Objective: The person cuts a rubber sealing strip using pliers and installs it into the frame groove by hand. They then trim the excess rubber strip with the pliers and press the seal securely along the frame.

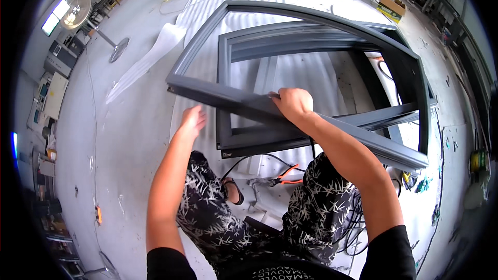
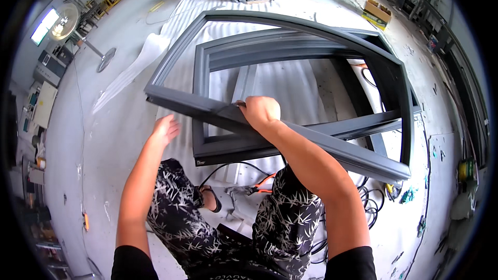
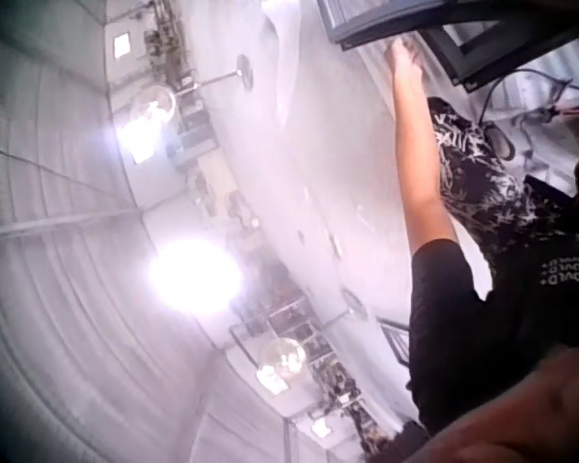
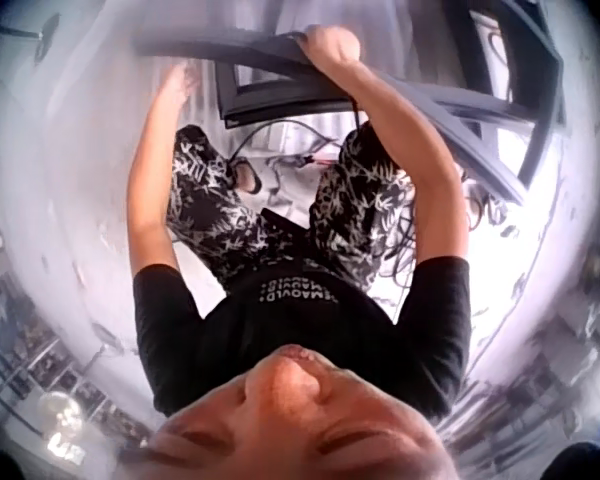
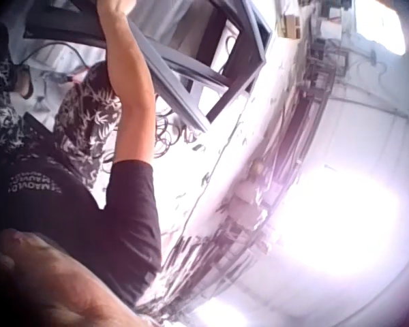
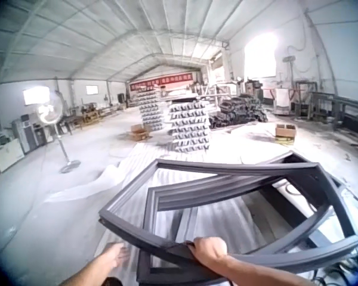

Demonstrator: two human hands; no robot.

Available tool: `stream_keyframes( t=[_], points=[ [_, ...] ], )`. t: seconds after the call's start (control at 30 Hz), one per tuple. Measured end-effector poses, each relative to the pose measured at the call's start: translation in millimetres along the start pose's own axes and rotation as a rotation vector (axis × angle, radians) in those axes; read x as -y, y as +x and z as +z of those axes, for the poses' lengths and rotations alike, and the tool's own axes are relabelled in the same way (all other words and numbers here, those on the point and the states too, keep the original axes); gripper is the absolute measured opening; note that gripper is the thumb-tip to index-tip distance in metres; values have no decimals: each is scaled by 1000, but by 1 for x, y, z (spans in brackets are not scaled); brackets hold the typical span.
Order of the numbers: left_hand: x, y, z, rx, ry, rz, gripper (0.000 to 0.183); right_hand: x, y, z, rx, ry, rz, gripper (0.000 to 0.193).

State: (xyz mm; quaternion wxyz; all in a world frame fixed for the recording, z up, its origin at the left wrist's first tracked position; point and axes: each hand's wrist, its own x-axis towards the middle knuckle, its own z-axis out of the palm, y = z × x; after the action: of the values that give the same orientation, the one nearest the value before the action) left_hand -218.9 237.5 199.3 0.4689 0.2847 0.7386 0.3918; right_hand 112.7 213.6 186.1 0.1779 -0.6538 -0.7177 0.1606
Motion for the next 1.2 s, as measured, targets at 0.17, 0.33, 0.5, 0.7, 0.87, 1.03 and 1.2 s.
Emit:
stream_keyframes(
  t=[0.17, 0.33, 0.5, 0.7, 0.87, 1.03, 1.2],
  points=[
    [-1, 20, 28, 110, -123, -65, 46, 23, 14, -1, -94, 19, -67, 21],
    [-3, 57, 10, 123, -355, -109, 30, 61, -32, -17, -252, 54, -368, 21],
    [-8, 69, 22, 125, -317, -185, 24, 42, -96, -41, 47, 258, -377, 36],
    [5, 100, 7, 133, -354, -173, 21, -31, -142, -93, 56, 295, -189, 43],
    [1, 96, 37, 3, -199, -53, 24, -116, -199, -106, -83, 306, 140, 46],
    [16, 67, 52, -16, -81, 120, 26, -149, -227, -103, -105, 330, 282, 48],
    [23, 88, 44, -76, 15, 295, 29, -148, -220, -104, -55, 260, 222, 47]
  ],
)
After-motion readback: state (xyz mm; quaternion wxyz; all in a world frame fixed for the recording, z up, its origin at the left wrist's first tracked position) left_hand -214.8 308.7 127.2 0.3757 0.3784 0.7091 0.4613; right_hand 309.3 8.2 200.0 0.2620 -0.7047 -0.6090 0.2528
